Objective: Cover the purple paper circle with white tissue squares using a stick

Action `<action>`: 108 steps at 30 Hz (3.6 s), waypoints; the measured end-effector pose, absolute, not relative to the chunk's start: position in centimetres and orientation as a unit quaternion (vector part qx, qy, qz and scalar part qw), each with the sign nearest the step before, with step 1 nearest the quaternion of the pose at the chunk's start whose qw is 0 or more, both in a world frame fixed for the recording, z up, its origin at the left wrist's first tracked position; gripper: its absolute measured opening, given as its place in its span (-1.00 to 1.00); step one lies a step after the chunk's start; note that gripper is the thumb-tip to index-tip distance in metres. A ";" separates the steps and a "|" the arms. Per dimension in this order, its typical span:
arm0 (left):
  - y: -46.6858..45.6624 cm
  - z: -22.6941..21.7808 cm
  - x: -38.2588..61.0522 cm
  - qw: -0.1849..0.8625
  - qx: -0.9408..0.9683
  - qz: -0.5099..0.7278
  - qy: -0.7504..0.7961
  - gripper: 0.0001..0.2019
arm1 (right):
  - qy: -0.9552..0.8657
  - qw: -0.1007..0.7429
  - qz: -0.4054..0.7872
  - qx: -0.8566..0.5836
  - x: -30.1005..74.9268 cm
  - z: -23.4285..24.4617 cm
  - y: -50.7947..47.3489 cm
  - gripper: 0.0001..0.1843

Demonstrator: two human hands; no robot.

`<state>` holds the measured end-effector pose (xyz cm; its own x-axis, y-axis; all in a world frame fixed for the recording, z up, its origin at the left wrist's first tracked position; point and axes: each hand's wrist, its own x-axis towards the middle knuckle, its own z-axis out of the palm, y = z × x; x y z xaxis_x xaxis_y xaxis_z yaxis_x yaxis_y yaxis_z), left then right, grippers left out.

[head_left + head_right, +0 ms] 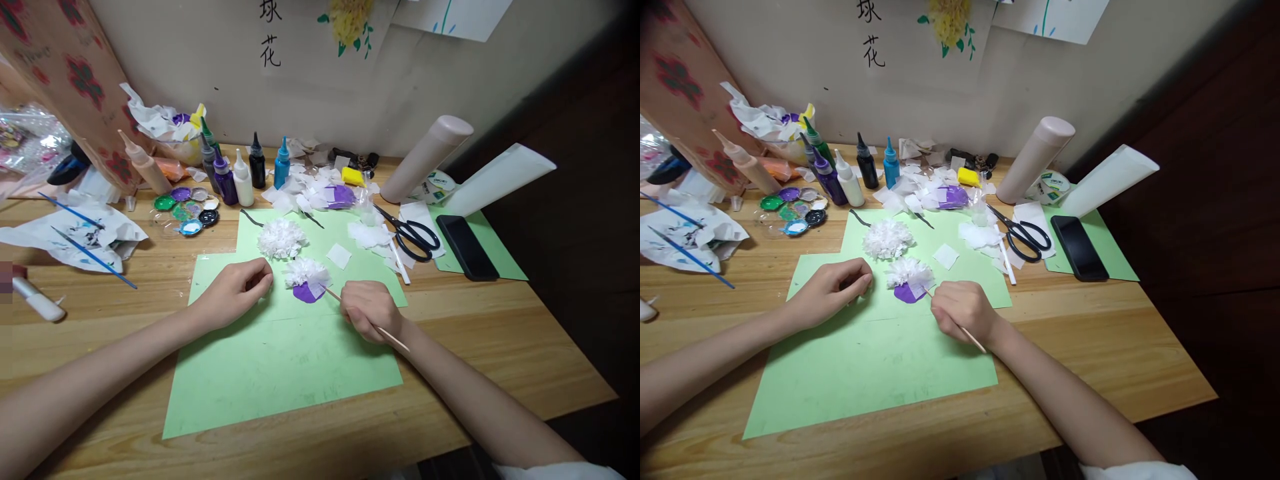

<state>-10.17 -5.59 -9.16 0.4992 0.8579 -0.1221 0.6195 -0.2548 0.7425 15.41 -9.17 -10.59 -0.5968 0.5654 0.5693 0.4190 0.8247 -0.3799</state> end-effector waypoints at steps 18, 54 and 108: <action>-5.5 -9.3 -10.2 0.375 0.782 0.155 0.473 -0.77 | -0.732 0.376 0.355 -0.443 14.5 -11.0 -8.4 -0.55; -5.3 -9.2 -10.2 0.352 0.802 0.141 0.462 -0.76 | -0.648 0.400 0.425 -0.490 14.4 -11.0 -8.7 -0.46; -4.3 -4.6 1.8 0.349 0.769 0.266 0.465 -0.80 | -0.469 0.541 0.522 -0.463 18.3 -8.9 -6.8 -0.65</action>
